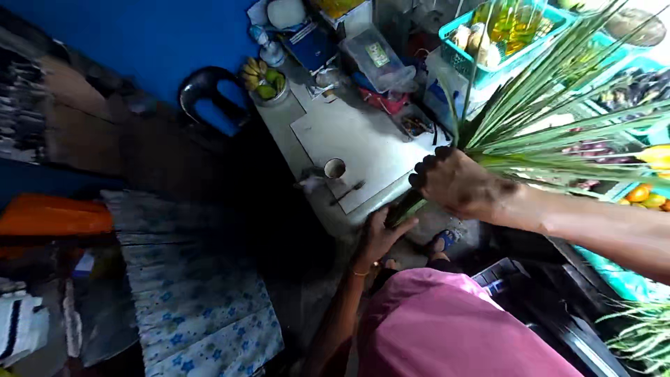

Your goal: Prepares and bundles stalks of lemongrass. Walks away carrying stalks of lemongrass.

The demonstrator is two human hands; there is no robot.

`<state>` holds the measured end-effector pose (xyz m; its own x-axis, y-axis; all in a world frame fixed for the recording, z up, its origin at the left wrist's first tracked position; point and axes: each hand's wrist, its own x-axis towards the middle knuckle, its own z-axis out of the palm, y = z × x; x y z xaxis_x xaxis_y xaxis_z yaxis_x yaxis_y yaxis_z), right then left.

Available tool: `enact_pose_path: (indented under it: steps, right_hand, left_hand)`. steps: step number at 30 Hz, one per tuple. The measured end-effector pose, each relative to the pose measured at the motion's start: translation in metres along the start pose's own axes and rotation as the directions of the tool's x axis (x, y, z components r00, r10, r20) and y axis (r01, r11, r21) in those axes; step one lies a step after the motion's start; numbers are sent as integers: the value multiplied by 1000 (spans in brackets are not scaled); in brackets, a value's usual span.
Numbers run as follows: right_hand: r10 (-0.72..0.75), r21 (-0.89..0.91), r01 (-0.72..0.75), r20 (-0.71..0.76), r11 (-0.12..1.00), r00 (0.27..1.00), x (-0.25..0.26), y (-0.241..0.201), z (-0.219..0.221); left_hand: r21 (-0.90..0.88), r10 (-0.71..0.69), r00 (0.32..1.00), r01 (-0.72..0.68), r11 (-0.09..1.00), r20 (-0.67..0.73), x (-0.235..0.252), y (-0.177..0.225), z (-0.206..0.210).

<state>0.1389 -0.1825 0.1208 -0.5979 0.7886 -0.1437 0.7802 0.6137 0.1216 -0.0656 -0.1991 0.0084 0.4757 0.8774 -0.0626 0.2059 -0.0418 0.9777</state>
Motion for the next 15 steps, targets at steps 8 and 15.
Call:
enact_pose_path:
  steps: [8,15]
  right_hand:
    - [-205,493,163,31,854,978,44,11,31]
    - [-58,379,9,119,925,991,70,-9,42]
  left_hand:
    - [1,-59,998,59,998,23,-37,-31,-59]
    - [-161,-187,981,194,968,57,-41,-40,-83]
